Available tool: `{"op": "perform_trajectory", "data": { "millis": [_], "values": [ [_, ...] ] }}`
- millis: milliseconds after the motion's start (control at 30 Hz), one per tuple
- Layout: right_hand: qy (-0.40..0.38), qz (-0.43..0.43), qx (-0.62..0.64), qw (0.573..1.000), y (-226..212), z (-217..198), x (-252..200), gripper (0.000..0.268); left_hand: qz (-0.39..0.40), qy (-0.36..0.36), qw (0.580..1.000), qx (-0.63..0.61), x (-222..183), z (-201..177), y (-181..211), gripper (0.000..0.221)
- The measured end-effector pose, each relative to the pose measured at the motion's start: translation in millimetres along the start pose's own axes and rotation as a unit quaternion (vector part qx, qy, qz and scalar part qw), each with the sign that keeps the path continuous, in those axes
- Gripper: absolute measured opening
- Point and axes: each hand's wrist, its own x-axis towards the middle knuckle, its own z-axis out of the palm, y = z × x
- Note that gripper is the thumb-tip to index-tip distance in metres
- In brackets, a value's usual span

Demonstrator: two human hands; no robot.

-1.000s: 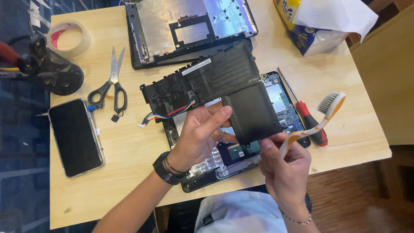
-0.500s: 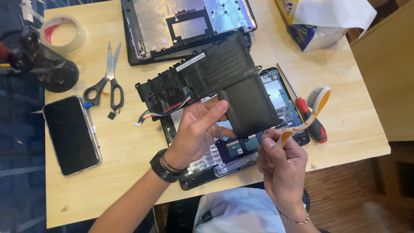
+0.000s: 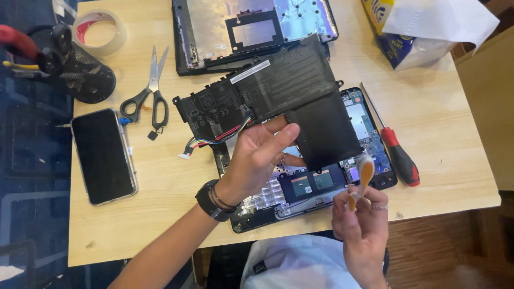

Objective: The person is disassembling a laptop, which involves cleaning the internal components with a toothbrush, disconnecting and removing the battery, and using a screwdriver on the motherboard.

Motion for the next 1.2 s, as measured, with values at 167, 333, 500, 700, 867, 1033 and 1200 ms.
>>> {"op": "perform_trajectory", "data": {
  "millis": [167,333,500,700,867,1033,1200],
  "values": [
    [0.055,0.099,-0.054,0.992,-14,1,-13,0.023,-0.022,-0.017,0.997,0.078,-1,-2,6,0.043],
    [0.106,0.100,-0.129,0.981,-47,8,8,0.025,-0.217,0.107,0.945,0.220,-3,6,15,0.064],
    [0.113,-0.081,-0.280,0.950,-60,15,29,0.022,-0.083,-0.066,0.978,0.178,-2,-11,-16,0.021],
    [0.083,-0.172,-0.327,0.926,-38,7,34,0.015,-0.186,0.018,0.954,0.234,-6,2,-3,0.045],
    [0.068,-0.119,-0.364,0.921,-35,1,32,0.019,-0.150,0.002,0.961,0.232,-2,-9,-20,0.036],
    [0.081,-0.132,-0.349,0.924,-31,-7,40,0.020,-0.190,0.050,0.912,0.361,-5,5,2,0.041],
    [0.119,-0.089,-0.355,0.923,-37,-24,42,0.020,-0.108,0.027,0.966,0.232,-4,5,-6,0.037]
  ]
}}
